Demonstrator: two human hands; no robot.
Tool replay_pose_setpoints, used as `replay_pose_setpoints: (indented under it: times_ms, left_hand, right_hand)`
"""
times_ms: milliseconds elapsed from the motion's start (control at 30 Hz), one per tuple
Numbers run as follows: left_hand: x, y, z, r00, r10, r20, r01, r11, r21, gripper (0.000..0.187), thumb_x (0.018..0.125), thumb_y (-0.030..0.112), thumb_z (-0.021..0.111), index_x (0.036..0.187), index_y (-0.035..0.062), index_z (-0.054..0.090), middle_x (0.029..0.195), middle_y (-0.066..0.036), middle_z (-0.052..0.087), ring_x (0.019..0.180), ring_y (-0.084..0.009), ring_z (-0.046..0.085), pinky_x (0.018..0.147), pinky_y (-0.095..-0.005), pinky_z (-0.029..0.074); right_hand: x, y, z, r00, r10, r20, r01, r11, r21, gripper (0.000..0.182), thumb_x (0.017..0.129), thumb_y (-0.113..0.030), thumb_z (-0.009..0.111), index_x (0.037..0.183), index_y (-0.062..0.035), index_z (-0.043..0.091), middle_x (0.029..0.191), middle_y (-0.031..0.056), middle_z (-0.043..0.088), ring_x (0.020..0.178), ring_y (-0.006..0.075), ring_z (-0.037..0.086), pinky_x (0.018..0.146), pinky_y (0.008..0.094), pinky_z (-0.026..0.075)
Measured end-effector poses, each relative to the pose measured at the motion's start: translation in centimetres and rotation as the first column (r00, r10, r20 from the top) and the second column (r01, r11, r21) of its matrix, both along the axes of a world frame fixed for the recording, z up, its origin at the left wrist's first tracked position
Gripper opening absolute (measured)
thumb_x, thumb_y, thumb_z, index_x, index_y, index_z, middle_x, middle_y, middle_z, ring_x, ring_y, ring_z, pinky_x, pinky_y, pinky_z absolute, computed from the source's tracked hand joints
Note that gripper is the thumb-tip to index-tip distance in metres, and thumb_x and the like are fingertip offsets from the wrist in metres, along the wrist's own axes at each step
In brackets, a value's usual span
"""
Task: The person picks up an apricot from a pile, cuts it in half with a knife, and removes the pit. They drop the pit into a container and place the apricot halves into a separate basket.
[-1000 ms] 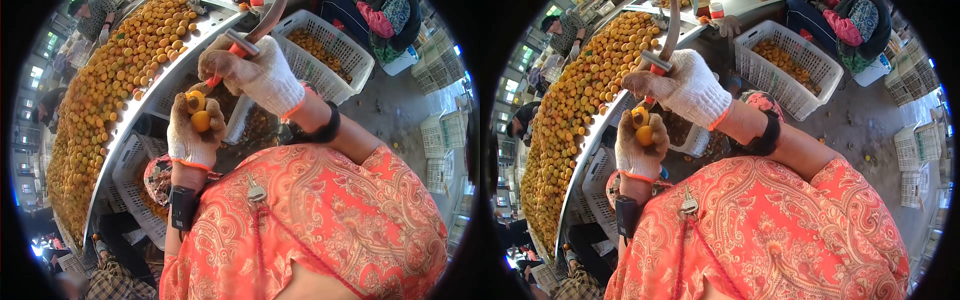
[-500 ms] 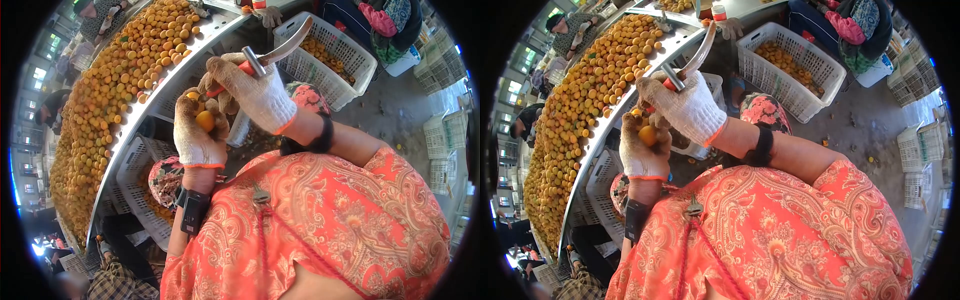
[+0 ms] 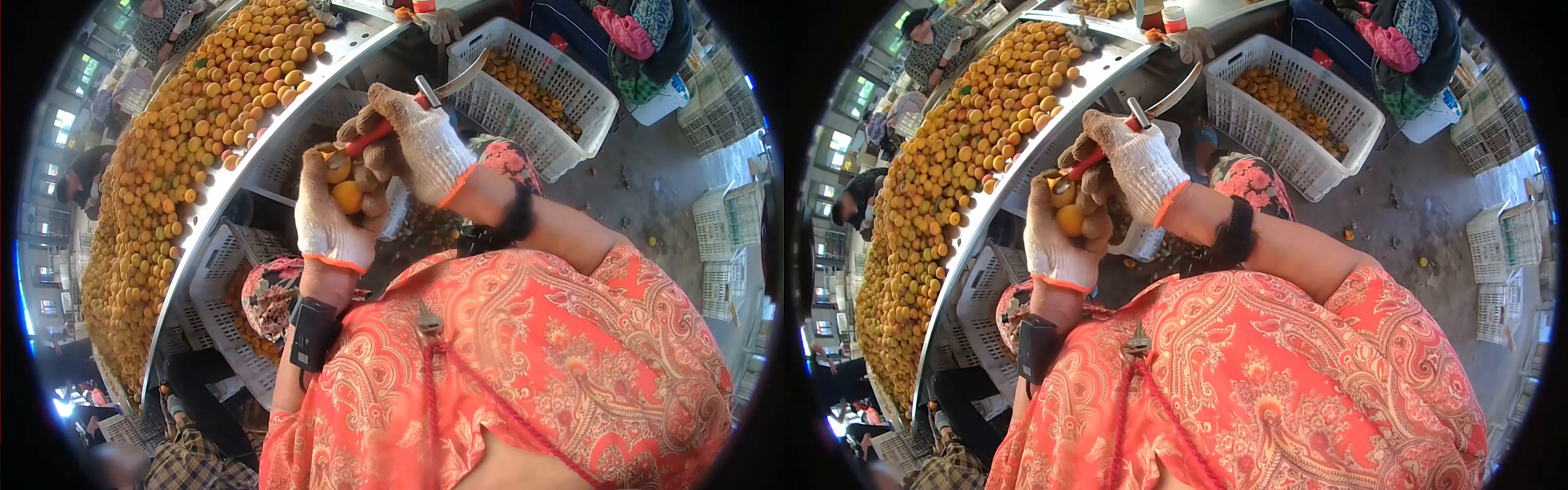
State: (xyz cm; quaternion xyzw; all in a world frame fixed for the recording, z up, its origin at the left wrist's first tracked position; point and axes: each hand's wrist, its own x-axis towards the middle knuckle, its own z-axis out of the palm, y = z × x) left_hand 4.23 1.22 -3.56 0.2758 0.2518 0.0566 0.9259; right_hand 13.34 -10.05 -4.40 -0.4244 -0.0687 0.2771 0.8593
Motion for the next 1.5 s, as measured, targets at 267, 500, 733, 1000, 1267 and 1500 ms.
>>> replay_pose_setpoints:
  times_ms: [267,500,733,1000,1267,1500]
  left_hand:
    - [4.1,4.4,-4.3,0.922,0.215,-0.321,-0.138,0.959,0.246,0.037,0.099,0.044,0.056,0.099,0.0069,0.060,0.076,-0.007,0.060,0.056,-0.0149,0.055,0.043,-0.0212,0.040]
    - [-2.3,12.6,-2.6,0.964,0.188,-0.186,-0.027,0.771,0.636,0.018,0.098,0.025,0.056,0.106,0.0093,0.061,0.079,-0.008,0.061,0.051,-0.0119,0.049,0.042,-0.0210,0.032]
    - [-17.0,27.0,-4.2,0.758,0.562,-0.333,0.116,0.386,0.915,0.025,0.092,0.023,0.063,0.111,0.0064,0.062,0.082,-0.008,0.063,0.062,-0.0150,0.057,0.052,-0.0267,0.046]
    - [-9.2,24.6,2.5,0.852,0.492,-0.178,0.072,0.227,0.971,0.027,0.094,0.012,0.061,0.116,-0.0016,0.063,0.109,-0.009,0.066,0.100,-0.0166,0.059,0.091,-0.0284,0.046]
    - [7.7,31.6,-8.1,0.822,0.353,-0.448,0.531,-0.186,0.827,0.035,0.092,0.019,0.057,0.125,0.0112,0.066,0.114,-0.017,0.068,0.101,-0.0276,0.066,0.089,-0.0344,0.050]
    - [10.4,35.1,-10.3,0.859,0.189,-0.476,0.472,0.069,0.879,0.023,0.090,0.008,0.056,0.108,0.0052,0.070,0.091,-0.006,0.069,0.072,-0.0127,0.059,0.063,-0.0267,0.048]
  right_hand:
    - [4.2,1.5,-4.1,0.979,-0.037,0.201,0.060,0.992,-0.109,0.019,0.094,-0.023,0.068,0.085,-0.0059,0.065,0.076,0.0036,0.065,0.062,0.0125,0.061,0.052,0.0264,0.050]
    - [3.7,0.9,-6.2,0.993,0.071,0.092,-0.031,0.926,-0.376,0.015,0.090,-0.019,0.071,0.089,-0.0040,0.067,0.075,0.0045,0.065,0.063,0.0116,0.062,0.054,0.0261,0.051]
    - [3.2,-0.7,-5.9,0.994,0.069,0.085,-0.027,0.908,-0.418,0.015,0.086,-0.014,0.069,0.094,-0.0024,0.066,0.079,0.0071,0.067,0.067,0.0151,0.066,0.058,0.0289,0.053]
    - [2.8,0.8,-6.4,0.977,0.178,0.117,-0.109,0.890,-0.443,0.012,0.086,-0.008,0.064,0.096,-0.0017,0.062,0.079,0.0068,0.066,0.066,0.0151,0.065,0.059,0.0277,0.052]
    - [4.1,-0.1,-8.1,0.960,0.253,0.119,-0.145,0.814,-0.562,0.012,0.090,-0.010,0.062,0.099,-0.0030,0.060,0.082,0.0055,0.065,0.070,0.0137,0.065,0.062,0.0258,0.051]
    - [6.5,0.3,-8.7,0.912,0.362,0.193,-0.147,0.727,-0.671,0.013,0.092,-0.013,0.057,0.100,-0.0031,0.060,0.085,0.0070,0.068,0.074,0.0130,0.063,0.070,0.0280,0.049]
